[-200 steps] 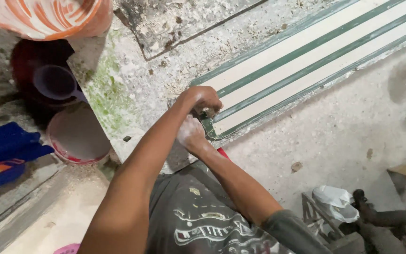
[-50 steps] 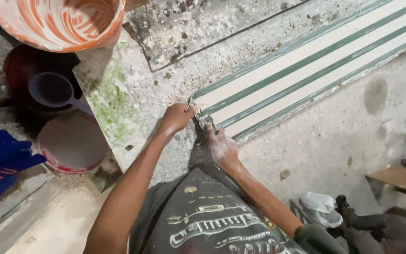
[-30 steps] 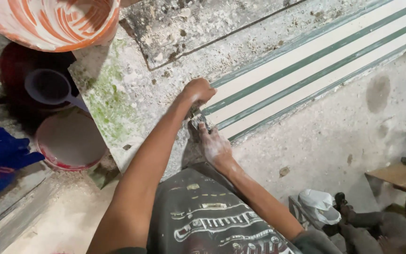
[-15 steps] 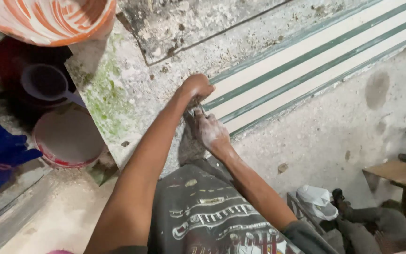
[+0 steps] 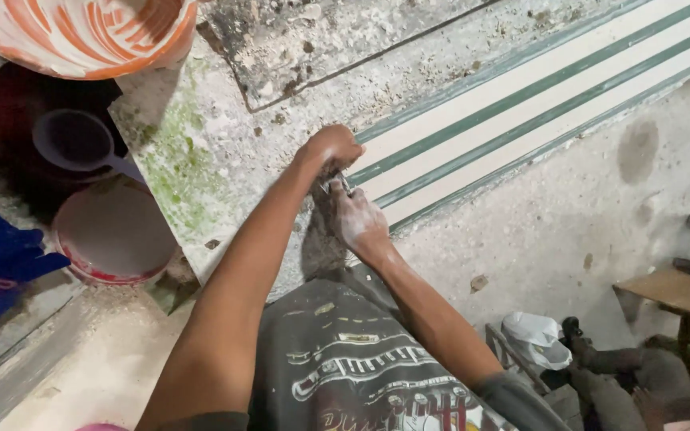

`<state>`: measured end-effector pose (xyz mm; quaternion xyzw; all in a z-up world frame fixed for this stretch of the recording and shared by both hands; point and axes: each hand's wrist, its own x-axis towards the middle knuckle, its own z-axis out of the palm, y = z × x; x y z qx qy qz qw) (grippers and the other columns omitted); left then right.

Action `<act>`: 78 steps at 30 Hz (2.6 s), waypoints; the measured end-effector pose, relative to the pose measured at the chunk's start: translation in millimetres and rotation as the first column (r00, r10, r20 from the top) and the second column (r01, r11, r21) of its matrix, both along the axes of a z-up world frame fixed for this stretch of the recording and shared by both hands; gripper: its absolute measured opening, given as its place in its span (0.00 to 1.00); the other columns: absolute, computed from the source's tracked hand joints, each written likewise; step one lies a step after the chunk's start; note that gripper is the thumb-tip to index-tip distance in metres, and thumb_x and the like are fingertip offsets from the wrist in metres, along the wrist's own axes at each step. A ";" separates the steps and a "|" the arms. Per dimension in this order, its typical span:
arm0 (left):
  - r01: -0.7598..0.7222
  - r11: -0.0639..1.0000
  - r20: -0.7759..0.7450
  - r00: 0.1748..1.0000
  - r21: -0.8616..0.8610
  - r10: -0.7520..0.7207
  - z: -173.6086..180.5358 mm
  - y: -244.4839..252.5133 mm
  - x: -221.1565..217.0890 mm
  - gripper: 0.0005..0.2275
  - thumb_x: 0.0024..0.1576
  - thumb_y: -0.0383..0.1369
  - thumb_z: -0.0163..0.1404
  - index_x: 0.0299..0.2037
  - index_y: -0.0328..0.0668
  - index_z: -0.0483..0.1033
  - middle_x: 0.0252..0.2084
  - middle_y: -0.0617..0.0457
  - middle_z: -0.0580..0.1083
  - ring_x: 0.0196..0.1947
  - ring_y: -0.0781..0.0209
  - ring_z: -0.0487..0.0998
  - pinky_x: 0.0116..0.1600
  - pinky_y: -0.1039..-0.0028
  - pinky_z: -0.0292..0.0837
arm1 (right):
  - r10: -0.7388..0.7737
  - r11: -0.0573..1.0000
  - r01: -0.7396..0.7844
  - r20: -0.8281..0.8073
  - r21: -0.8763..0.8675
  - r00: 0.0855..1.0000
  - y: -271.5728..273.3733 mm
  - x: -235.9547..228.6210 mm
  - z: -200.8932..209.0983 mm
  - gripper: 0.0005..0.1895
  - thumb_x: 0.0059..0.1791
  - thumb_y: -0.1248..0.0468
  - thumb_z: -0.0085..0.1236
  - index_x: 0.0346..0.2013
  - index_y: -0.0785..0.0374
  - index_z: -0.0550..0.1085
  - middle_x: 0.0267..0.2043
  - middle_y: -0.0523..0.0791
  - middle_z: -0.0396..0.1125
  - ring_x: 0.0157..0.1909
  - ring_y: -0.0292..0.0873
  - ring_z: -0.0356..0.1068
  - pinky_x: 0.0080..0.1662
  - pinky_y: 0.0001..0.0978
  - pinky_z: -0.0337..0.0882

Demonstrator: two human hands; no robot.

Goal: Scraping and smoothing the edges of a decorative plaster trim piece using a putty knife.

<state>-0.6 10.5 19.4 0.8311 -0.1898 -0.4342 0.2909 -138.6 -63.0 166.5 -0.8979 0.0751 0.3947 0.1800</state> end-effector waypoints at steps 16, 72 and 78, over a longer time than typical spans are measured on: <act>0.046 0.990 -0.117 0.993 0.131 -0.031 -18.7 -15.7 24.4 0.13 0.48 0.47 0.49 0.30 0.57 0.86 0.44 0.43 0.81 0.53 0.38 0.79 0.57 0.48 0.75 | 0.125 0.991 -0.122 0.061 -0.055 0.990 3.2 1.6 1.3 0.29 0.55 0.57 0.35 0.73 0.49 0.54 0.50 0.58 0.64 0.49 0.73 0.72 0.48 0.68 0.74; -0.146 0.988 0.073 0.987 0.058 0.141 12.4 -2.7 21.9 0.19 0.53 0.49 0.50 0.29 0.42 0.85 0.39 0.37 0.81 0.47 0.34 0.81 0.49 0.47 0.78 | 0.356 0.918 -0.310 0.169 -0.249 0.919 25.1 20.2 18.8 0.29 0.53 0.69 0.37 0.70 0.65 0.55 0.50 0.61 0.61 0.43 0.74 0.74 0.41 0.66 0.75; -0.181 0.983 0.047 0.982 0.014 0.180 -4.8 21.0 12.2 0.21 0.55 0.47 0.47 0.38 0.33 0.84 0.47 0.32 0.79 0.54 0.32 0.78 0.52 0.42 0.76 | 0.271 0.939 -0.268 -0.014 -0.216 0.962 11.1 -23.4 4.6 0.32 0.53 0.68 0.36 0.73 0.57 0.53 0.52 0.60 0.61 0.45 0.73 0.74 0.43 0.68 0.74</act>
